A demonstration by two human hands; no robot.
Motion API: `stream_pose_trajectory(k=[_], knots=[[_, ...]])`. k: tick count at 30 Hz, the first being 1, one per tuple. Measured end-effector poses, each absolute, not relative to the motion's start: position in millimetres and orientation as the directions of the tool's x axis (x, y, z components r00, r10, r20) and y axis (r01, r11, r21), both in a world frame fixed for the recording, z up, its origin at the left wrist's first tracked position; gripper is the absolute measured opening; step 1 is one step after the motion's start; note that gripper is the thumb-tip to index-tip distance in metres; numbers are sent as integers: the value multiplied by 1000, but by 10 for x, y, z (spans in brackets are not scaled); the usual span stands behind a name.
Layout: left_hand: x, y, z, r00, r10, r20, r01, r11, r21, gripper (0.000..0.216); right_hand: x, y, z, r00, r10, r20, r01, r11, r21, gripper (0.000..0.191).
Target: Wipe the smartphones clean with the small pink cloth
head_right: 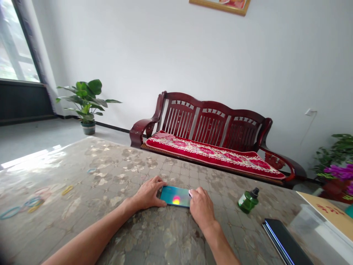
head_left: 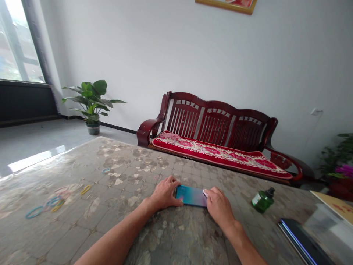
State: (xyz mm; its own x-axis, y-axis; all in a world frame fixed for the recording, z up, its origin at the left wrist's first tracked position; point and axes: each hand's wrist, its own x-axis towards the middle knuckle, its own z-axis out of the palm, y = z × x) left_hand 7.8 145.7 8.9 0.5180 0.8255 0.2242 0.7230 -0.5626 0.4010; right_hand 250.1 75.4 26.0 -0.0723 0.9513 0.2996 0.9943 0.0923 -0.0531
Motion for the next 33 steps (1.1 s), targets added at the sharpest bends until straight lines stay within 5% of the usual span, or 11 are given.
stream_pose_trajectory(k=[6,12,19,27,33], knots=[[80,1420,146,511,837,195,733,-543,409,61,2514,473,247,-157,939,305,984,174,-31,36],[90,1391,163,507,838,200,738,-542,402,61,2446,560,269,-82,954,288,996,92,-20,33],[90,1384,147,504,836,215,735,-546,401,62,2092,641,273,-233,928,291,969,248,-15,31],[188,1335,117,441,869,224,769,-495,404,51,2243,833,274,-81,947,311,996,91,-17,32],[255,1281,83,385,895,223,815,-444,374,53,1999,770,283,-256,920,297,957,284,-53,26]])
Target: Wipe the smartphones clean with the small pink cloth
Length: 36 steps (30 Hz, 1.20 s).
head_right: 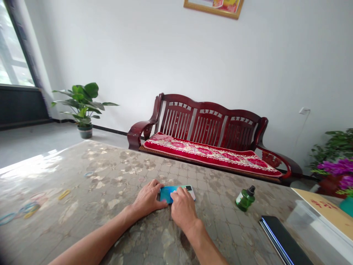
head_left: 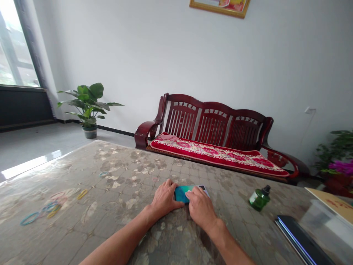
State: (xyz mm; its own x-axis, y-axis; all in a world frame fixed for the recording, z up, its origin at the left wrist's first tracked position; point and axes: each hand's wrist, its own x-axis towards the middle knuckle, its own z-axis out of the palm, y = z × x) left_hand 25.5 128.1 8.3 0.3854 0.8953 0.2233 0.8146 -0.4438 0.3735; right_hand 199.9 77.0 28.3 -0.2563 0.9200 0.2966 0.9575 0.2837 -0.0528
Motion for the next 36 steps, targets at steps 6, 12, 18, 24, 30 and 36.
stream_pose_trajectory(k=[6,12,18,24,30,36], knots=[[331,1148,194,332,933,135,877,-359,320,57,2225,853,272,-161,940,300,978,193,-81,34],[404,1044,163,492,856,158,780,-514,356,46,2440,1047,285,-91,961,263,989,117,-85,37],[434,1058,112,638,727,255,618,-681,392,18,2312,794,342,-183,948,259,975,208,-72,35],[440,1067,136,656,709,259,608,-700,376,19,2198,467,309,-278,920,277,936,325,-139,31],[457,1044,148,692,676,254,605,-735,307,25,2334,915,306,-160,955,248,981,182,-68,34],[467,1055,133,688,690,227,619,-720,313,24,2256,901,297,-213,941,264,964,247,-102,31]])
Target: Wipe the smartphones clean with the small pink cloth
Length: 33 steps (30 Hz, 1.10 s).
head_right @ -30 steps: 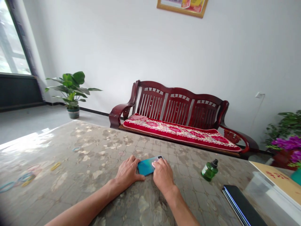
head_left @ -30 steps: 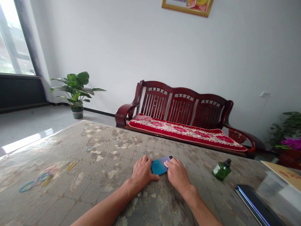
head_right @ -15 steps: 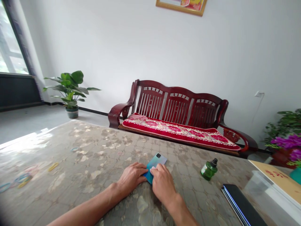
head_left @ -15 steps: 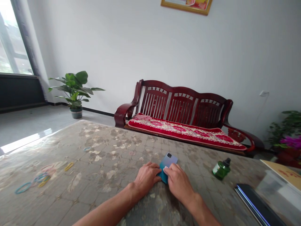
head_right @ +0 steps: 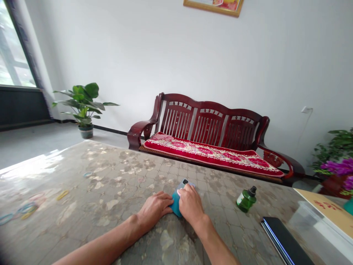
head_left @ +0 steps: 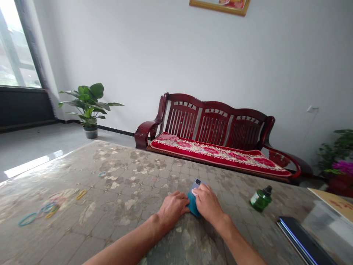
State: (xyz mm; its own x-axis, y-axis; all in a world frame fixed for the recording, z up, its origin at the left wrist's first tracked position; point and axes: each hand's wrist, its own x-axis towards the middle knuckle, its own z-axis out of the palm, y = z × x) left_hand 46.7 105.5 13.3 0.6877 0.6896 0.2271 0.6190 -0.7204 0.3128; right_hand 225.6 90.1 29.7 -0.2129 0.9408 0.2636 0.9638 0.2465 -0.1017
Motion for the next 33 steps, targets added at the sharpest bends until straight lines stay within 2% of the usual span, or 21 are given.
stream_pose_trajectory(k=[3,5,12,17,23,29,33], knots=[[466,1055,149,647,738,191,662,-668,339,23,2206,703,285,-310,911,273,916,363,-169,29],[459,1052,165,608,778,159,702,-620,351,24,2230,662,283,-317,910,267,899,378,-219,30],[403,1007,230,494,865,88,794,-490,360,30,2544,1094,233,-75,948,310,893,202,-403,31],[463,910,225,447,889,96,813,-449,371,50,2623,1286,190,-64,944,324,938,168,-304,27],[693,809,168,382,912,149,822,-409,396,80,2559,1348,195,-42,968,247,937,124,-328,26],[692,851,184,373,921,116,829,-387,404,66,2550,1379,241,14,972,234,930,74,-361,19],[651,894,241,378,923,68,840,-373,393,65,2601,1441,245,79,976,205,908,14,-418,19]])
